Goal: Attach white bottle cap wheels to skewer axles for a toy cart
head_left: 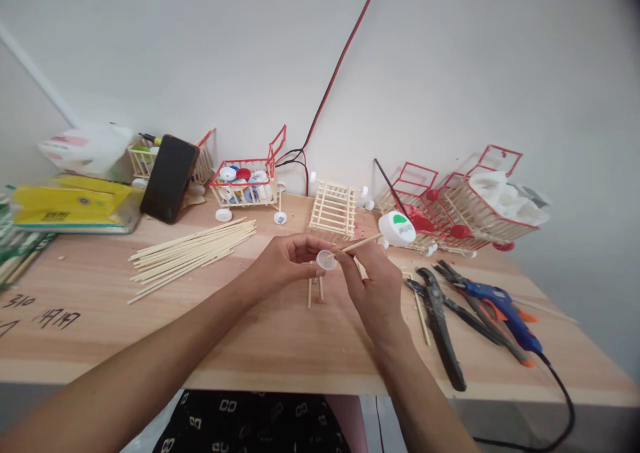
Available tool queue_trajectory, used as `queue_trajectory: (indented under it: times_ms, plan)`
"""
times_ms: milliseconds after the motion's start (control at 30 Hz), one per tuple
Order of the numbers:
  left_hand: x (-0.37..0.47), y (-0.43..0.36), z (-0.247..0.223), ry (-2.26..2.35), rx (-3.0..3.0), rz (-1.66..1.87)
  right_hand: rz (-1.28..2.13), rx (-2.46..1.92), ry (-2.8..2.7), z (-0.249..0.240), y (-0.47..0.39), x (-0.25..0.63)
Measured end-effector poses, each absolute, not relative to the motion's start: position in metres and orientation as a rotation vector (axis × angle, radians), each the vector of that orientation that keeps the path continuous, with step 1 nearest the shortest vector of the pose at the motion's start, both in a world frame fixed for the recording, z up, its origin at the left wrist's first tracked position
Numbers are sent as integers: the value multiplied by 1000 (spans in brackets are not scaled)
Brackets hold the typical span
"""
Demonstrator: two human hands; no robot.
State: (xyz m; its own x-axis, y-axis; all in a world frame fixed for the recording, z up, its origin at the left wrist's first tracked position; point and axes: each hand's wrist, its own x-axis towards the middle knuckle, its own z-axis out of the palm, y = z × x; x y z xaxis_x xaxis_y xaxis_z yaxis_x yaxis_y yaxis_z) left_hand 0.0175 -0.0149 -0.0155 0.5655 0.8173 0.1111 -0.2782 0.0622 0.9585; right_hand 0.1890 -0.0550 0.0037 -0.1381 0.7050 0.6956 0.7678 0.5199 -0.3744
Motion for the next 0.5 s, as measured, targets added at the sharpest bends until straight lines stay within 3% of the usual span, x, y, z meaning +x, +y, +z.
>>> queue_trajectory:
  times_ms: [500]
  plan:
    - [19, -14, -20, 535, 1265, 902, 12, -1224, -1880, 4, -51, 189]
